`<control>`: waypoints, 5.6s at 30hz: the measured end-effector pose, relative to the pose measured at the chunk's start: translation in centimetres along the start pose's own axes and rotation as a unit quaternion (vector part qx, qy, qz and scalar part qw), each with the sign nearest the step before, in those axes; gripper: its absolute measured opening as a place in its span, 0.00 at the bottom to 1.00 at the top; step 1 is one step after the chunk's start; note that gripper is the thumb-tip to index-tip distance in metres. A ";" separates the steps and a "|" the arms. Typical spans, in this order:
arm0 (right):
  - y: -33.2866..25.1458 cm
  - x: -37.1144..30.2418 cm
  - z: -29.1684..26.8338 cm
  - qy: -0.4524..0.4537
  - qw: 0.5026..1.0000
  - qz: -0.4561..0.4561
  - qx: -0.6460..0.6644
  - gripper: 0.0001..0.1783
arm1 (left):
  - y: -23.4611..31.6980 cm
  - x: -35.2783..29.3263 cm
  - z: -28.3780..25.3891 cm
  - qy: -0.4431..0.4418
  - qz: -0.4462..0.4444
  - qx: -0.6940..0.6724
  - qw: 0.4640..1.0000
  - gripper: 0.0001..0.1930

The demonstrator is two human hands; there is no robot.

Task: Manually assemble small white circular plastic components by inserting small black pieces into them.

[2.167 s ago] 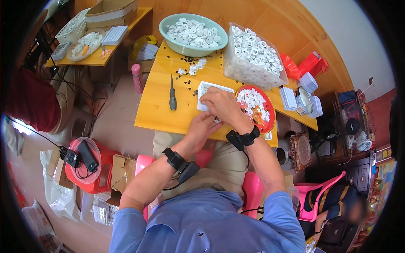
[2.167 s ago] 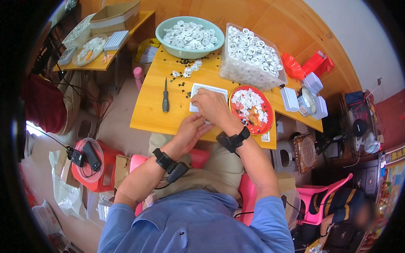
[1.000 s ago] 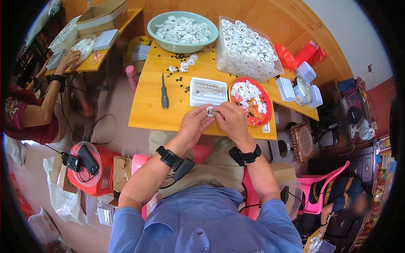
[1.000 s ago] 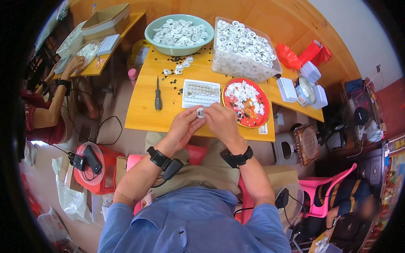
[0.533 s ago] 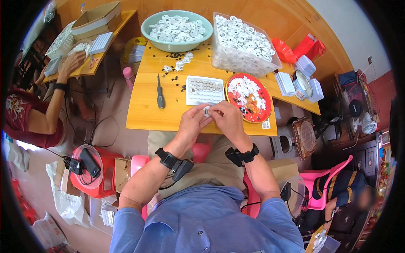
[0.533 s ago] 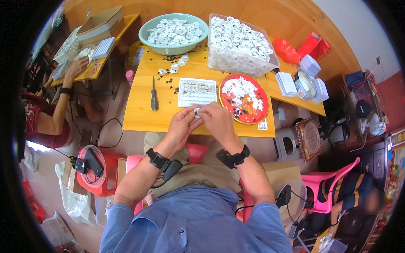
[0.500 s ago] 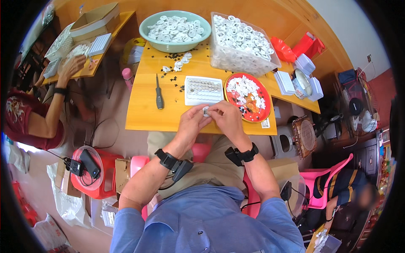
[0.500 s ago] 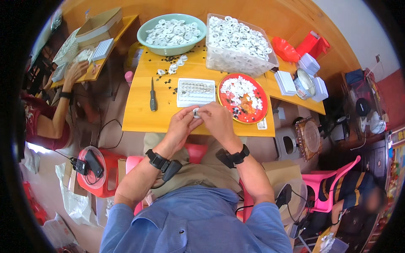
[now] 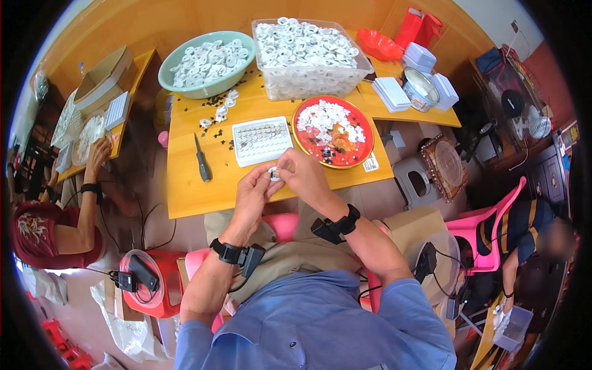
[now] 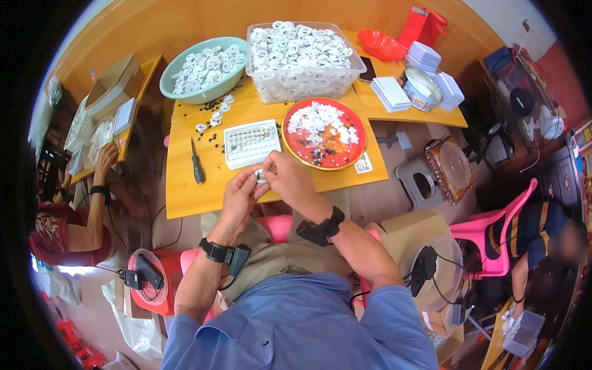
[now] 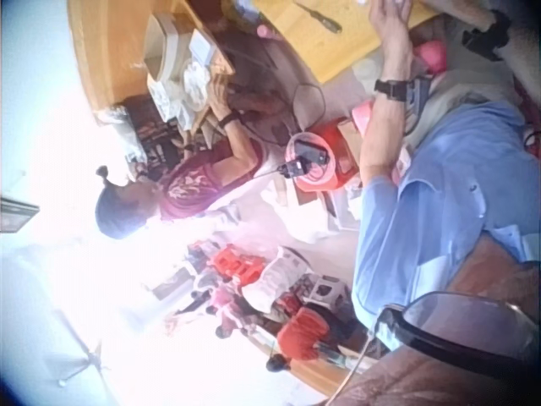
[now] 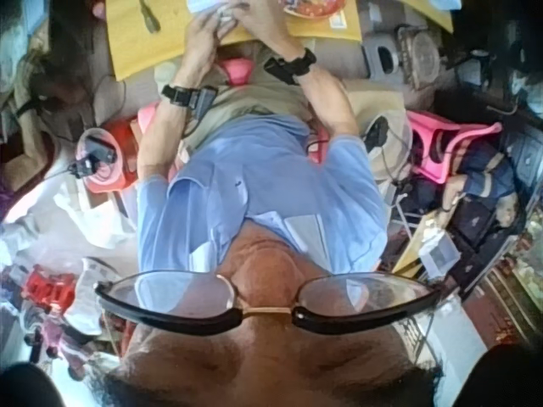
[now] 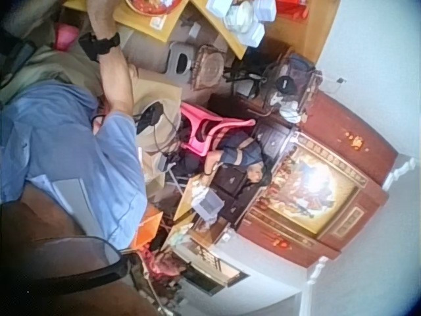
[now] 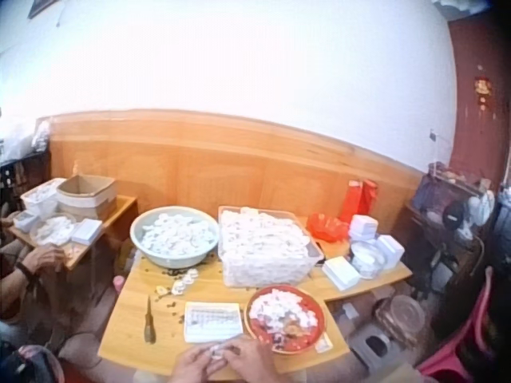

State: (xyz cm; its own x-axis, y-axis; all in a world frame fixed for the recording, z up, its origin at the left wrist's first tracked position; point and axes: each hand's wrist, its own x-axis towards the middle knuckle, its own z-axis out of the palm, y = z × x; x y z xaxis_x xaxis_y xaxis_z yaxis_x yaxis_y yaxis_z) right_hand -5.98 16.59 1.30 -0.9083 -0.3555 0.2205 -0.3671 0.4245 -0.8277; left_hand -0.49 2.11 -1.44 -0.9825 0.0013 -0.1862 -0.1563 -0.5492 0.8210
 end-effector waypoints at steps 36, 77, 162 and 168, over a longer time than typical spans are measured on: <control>3.9 3.4 -7.8 0.005 0.975 0.133 0.179 0.11 | 0.9 -0.3 -0.3 0.021 -0.041 -0.061 0.997 0.16; 0.3 0.6 -2.2 -0.086 0.992 0.021 0.095 0.08 | 1.0 -0.1 -0.2 -0.021 -0.067 -0.057 0.996 0.17; 0.8 0.4 -1.1 -0.085 0.972 0.026 0.218 0.09 | 0.1 -0.2 0.2 -0.018 0.098 0.082 0.992 0.12; 1.2 0.0 -0.7 -0.031 0.983 0.009 0.181 0.09 | 0.9 -0.2 0.0 -0.019 0.028 -0.024 0.999 0.15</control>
State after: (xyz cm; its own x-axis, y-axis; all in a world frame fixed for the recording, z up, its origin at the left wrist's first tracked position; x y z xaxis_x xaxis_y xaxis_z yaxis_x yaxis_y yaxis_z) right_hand -6.54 17.72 0.70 -0.8955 -0.4061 0.1819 -0.2456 0.1101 -0.9631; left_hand -0.41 1.59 -0.64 -0.9928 -0.0001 -0.1198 -0.0968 -0.5886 0.8026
